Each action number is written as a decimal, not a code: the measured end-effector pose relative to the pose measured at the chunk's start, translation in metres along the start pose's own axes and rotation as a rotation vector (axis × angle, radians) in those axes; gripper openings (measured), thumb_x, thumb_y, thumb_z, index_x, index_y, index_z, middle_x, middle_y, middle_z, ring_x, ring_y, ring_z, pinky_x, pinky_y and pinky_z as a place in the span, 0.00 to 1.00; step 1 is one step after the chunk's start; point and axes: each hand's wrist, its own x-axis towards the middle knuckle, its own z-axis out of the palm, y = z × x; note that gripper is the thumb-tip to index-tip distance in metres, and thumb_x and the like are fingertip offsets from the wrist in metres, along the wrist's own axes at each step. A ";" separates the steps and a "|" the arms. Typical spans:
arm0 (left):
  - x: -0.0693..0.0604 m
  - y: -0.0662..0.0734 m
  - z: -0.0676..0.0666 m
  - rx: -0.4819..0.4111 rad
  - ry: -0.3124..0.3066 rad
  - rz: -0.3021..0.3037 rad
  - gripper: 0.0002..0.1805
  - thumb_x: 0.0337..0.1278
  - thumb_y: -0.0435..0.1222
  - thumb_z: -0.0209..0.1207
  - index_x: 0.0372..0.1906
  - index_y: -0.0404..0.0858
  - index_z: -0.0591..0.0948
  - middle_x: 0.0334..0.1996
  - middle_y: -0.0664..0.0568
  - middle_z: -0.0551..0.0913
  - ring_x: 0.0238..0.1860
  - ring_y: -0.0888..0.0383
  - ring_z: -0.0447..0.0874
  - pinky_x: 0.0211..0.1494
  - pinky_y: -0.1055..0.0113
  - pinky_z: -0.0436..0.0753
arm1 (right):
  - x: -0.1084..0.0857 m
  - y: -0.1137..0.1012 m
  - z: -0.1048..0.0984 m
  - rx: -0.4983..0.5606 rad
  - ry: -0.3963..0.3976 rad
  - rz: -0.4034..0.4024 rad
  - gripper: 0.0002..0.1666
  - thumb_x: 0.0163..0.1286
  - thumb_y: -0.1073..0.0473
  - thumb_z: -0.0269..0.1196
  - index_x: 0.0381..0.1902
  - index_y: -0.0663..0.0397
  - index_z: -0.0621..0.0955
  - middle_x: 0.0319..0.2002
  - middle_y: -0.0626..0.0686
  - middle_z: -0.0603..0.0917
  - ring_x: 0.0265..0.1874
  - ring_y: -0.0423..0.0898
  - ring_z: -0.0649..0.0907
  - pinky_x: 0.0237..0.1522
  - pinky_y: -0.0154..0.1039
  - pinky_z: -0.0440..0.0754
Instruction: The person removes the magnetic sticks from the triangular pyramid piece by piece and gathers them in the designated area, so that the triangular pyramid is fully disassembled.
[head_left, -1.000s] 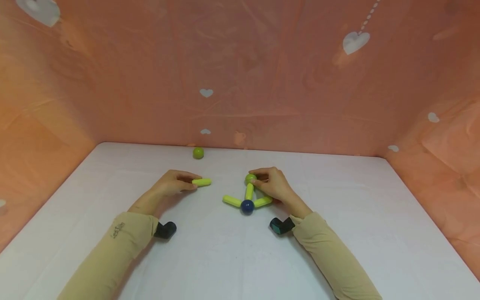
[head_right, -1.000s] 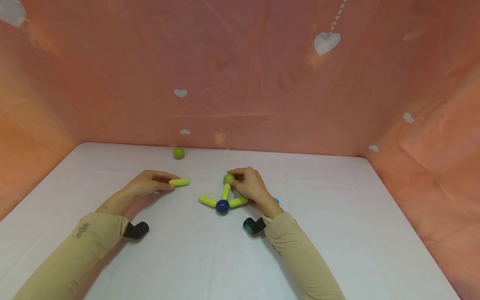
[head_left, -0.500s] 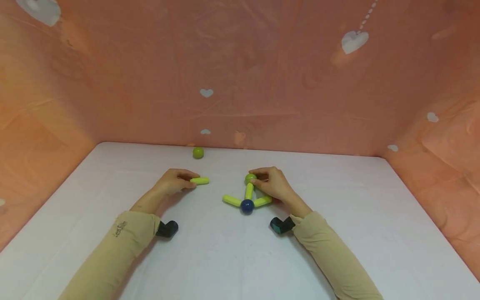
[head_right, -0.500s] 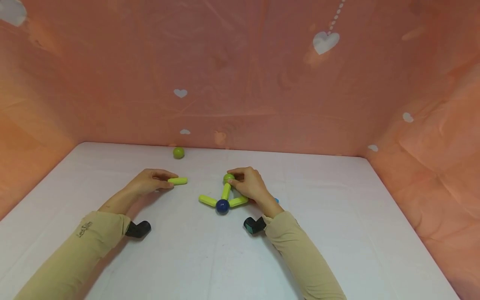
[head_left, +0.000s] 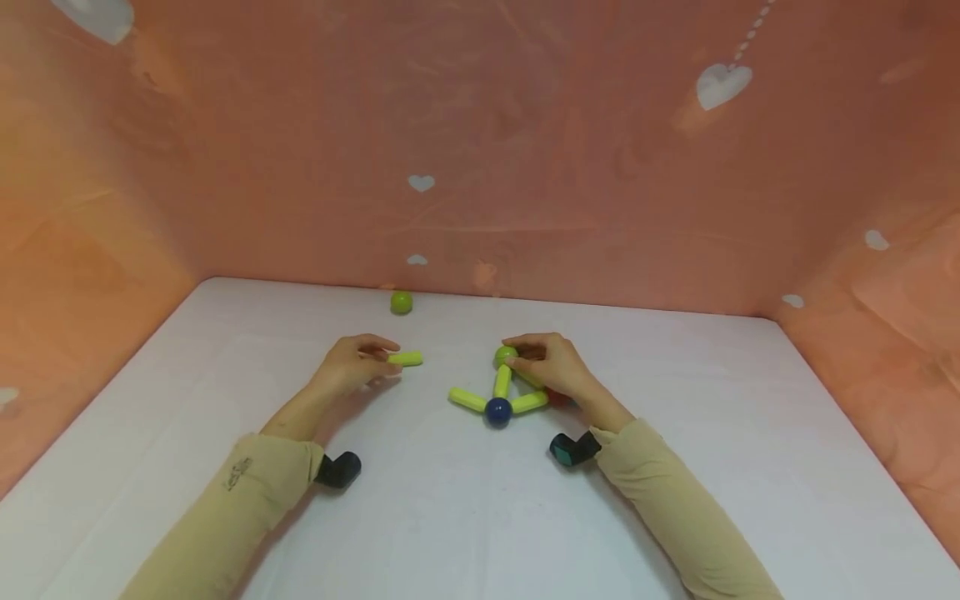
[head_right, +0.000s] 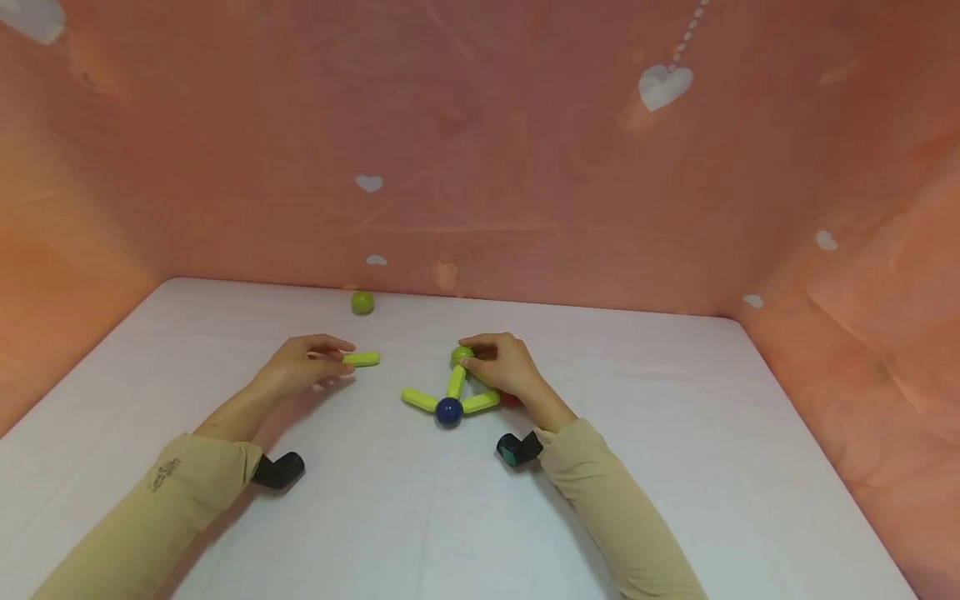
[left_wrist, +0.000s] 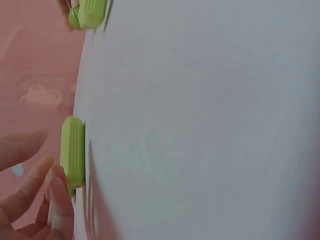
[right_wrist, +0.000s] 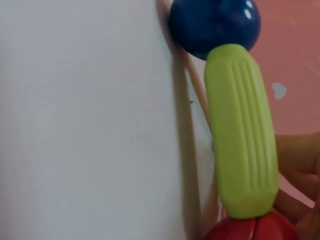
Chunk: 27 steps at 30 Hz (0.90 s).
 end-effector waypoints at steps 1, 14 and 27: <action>-0.001 0.000 0.001 0.001 -0.003 0.007 0.22 0.55 0.31 0.63 0.56 0.29 0.77 0.43 0.42 0.78 0.31 0.61 0.77 0.36 0.71 0.80 | -0.001 0.000 -0.001 0.000 -0.006 -0.008 0.22 0.65 0.56 0.64 0.56 0.54 0.81 0.52 0.56 0.84 0.50 0.51 0.83 0.54 0.46 0.79; -0.005 0.002 0.017 -0.011 -0.125 0.115 0.19 0.56 0.33 0.63 0.51 0.27 0.79 0.34 0.48 0.84 0.31 0.63 0.79 0.37 0.69 0.79 | -0.013 -0.001 -0.004 0.075 0.077 -0.022 0.29 0.62 0.57 0.67 0.61 0.58 0.75 0.57 0.61 0.79 0.55 0.57 0.80 0.57 0.51 0.77; -0.002 0.002 0.027 -0.060 -0.183 0.143 0.17 0.53 0.30 0.63 0.49 0.27 0.80 0.33 0.49 0.85 0.32 0.66 0.80 0.39 0.70 0.80 | -0.028 -0.002 -0.001 0.105 0.062 -0.171 0.19 0.62 0.58 0.67 0.50 0.59 0.81 0.42 0.54 0.86 0.40 0.46 0.82 0.44 0.40 0.79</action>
